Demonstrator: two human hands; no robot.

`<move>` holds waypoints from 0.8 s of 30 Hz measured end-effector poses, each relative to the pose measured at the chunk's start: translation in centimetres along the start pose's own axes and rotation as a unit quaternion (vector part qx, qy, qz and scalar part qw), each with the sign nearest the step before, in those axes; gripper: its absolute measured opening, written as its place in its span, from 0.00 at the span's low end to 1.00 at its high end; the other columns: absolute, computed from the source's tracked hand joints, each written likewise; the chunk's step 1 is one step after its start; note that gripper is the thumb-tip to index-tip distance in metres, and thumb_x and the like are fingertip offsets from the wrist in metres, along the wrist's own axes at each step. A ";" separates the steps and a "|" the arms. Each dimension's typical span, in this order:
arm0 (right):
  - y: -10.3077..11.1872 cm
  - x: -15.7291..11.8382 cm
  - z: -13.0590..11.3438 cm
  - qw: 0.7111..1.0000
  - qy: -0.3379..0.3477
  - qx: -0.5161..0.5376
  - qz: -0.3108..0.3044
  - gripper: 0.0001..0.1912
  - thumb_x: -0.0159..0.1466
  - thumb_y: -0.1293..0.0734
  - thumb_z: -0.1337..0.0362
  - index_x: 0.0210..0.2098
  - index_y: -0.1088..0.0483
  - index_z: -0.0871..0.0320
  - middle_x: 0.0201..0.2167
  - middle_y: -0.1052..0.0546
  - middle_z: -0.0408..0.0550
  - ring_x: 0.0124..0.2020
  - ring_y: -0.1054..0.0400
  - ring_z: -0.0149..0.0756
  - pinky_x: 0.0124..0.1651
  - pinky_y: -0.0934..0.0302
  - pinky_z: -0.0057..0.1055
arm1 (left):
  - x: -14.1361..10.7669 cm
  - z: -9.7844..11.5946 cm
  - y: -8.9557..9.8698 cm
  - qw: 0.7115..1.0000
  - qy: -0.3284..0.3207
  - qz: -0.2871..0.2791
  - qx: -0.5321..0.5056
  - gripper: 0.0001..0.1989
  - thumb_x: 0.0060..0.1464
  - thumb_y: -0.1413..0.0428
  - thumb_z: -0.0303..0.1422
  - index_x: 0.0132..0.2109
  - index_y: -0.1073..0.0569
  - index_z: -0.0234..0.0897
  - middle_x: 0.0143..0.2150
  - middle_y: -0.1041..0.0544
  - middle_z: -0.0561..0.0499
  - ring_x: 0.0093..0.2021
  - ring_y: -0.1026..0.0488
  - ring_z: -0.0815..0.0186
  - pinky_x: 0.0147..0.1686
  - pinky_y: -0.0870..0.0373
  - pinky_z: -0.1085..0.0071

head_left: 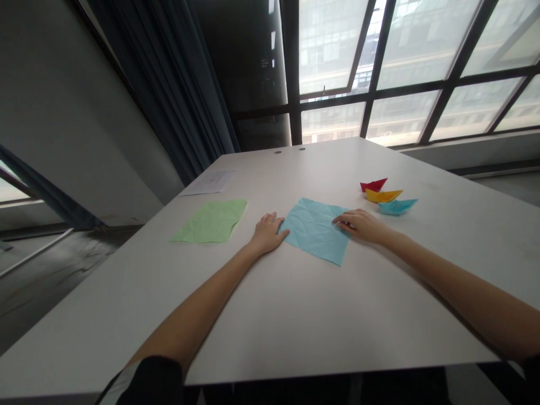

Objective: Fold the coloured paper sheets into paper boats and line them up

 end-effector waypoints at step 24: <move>-1.8 -1.1 3.5 0.988 -0.122 0.056 0.077 0.20 0.59 0.40 0.62 0.51 0.36 0.59 0.41 0.25 0.51 0.44 0.33 0.43 0.46 0.40 0.40 | 0.2 -1.1 1.2 0.986 -0.016 0.078 -0.149 0.18 0.49 0.48 0.32 0.49 0.30 0.41 0.39 0.25 0.51 0.45 0.32 0.62 0.50 0.39 0.65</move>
Point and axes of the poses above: each hand's wrist, its own x-axis towards the middle knuckle, its own y-axis out of the back of the hand, z = x × y, the point moved 1 cm from there along x, towards the middle knuckle
